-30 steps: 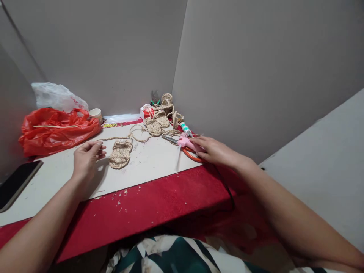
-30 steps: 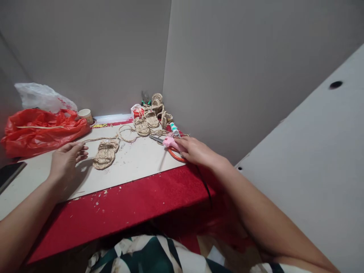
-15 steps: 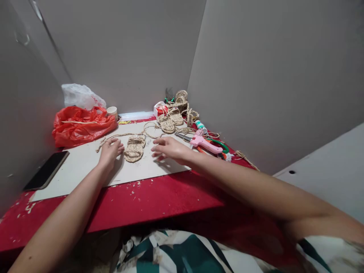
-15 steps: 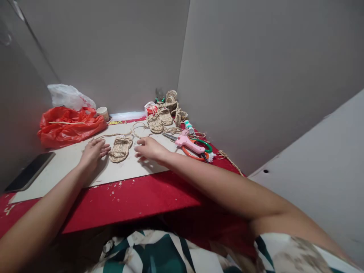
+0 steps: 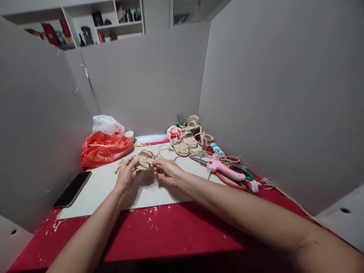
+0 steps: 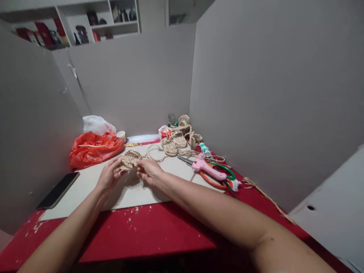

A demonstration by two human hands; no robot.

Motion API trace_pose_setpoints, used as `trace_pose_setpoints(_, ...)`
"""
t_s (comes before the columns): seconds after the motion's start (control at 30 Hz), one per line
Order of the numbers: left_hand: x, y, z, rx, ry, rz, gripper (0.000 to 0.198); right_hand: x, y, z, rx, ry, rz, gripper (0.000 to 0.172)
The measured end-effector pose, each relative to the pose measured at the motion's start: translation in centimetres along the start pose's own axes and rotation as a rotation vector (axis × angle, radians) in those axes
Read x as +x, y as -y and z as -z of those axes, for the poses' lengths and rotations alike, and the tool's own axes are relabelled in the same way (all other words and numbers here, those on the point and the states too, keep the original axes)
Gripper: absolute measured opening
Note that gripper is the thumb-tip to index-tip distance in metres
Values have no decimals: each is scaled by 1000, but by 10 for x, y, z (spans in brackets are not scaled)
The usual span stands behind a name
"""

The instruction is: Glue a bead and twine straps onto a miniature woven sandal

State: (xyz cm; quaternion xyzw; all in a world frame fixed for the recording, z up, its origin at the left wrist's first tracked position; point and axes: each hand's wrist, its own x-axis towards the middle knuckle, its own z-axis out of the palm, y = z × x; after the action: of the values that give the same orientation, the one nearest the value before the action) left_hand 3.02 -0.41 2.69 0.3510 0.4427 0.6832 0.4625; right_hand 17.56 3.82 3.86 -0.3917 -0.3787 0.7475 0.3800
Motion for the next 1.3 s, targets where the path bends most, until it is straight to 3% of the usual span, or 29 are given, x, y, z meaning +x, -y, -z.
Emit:
trace_pose_setpoints(0.23,-8,-17,-4,-123,91,-26,34,-3,8,-2,51,136,60,22)
trace_pose_setpoints(0.53,-16,-23,-11,-228,265,311,42,-12,15,11,-169,304,286,16)
trace_pose_setpoints(0.73,-22,-24,-13,-240,421,385,56,-5,18,21,-381,390,385,13)
trace_pose_setpoints(1.13,-19,-24,-12,-231,428,400,64,-16,27,21,-485,465,400,6)
trace_pose_setpoints(1.3,-18,-30,-11,-247,408,366,67,-8,27,27,-489,406,482,23)
